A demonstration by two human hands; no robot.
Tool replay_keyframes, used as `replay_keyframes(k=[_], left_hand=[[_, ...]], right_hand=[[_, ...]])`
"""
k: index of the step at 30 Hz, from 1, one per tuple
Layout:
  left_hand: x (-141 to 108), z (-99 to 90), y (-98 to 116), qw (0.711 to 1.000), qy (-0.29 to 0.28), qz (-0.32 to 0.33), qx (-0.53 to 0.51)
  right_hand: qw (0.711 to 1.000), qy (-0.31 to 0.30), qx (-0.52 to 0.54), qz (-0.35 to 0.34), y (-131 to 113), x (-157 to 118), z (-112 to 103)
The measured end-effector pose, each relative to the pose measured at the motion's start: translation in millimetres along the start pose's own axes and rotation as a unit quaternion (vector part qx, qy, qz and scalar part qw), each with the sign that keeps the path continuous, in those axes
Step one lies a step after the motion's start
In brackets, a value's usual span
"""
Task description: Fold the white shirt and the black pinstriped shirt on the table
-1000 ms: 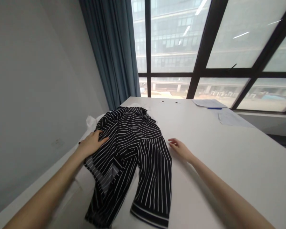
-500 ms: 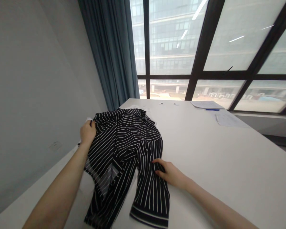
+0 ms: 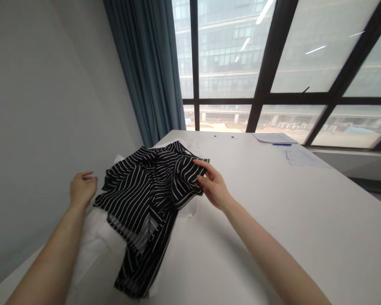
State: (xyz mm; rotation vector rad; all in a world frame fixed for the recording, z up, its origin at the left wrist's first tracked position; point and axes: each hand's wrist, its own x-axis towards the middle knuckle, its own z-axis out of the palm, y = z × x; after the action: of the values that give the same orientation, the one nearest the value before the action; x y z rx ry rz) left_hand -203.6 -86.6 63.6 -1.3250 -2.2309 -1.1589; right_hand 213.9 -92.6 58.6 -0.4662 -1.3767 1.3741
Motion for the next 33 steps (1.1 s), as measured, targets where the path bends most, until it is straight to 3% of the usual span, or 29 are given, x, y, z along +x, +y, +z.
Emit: replay_keyframes(k=[3,6,8,9,12,15,18,21,23,26,29,31,33], left_hand=[[-19.1,-2.9,24.0,0.999,-0.030,0.019,-0.015],[-60.5,-1.9,68.8,0.972,-0.144,0.162,-0.095],[-100.7,2.1,100.5,0.926,-0.245,0.268,-0.102],[-121.6,4.9,114.1,0.910,-0.269,0.309,-0.071],[-167.0,13.0,139.1,0.883,-0.264,0.389,0.005],[-162.7,11.7,139.7,0.894,-0.270,0.356,-0.019],[-115.5,-4.8,122.5,0.932,-0.290,0.208,-0.064],[-67.5,-26.1,97.4,0.977,-0.199,0.066,0.045],[-54.1,-33.9,82.9,0.974,-0.167,0.036,0.149],[-67.4,-30.7,76.5,0.966,-0.134,0.076,0.207],[-108.3,-17.9,95.4,0.964,-0.095,0.204,0.145],[-143.7,-10.3,117.8,0.943,-0.116,0.298,0.092],[-180.9,-4.7,140.2,0.908,-0.183,0.376,0.035]], right_hand=[[0.994,-0.036,0.020,0.098,23.7,-2.1,-0.2],[0.976,-0.103,-0.014,0.190,56.7,-19.5,-3.7],[0.974,-0.120,-0.019,0.193,72.3,-30.6,-4.6],[0.973,-0.127,-0.021,0.191,76.6,-34.9,-5.0],[0.972,-0.139,-0.039,0.185,75.0,-45.0,-10.2],[0.970,-0.139,-0.080,0.182,56.5,-61.7,-25.9],[0.950,-0.147,-0.207,0.183,29.5,-91.6,-49.3],[0.920,-0.130,-0.321,0.184,4.8,-125.9,-77.0],[0.904,-0.082,-0.381,0.172,-6.2,-144.8,-98.7],[0.857,-0.014,-0.505,0.106,-12.0,-163.3,-136.3],[0.788,0.010,-0.615,0.010,-7.2,-173.0,-172.1],[0.749,0.017,-0.662,-0.028,-0.8,-177.4,-189.1],[0.727,0.016,-0.685,-0.041,5.7,-180.9,-199.1]])
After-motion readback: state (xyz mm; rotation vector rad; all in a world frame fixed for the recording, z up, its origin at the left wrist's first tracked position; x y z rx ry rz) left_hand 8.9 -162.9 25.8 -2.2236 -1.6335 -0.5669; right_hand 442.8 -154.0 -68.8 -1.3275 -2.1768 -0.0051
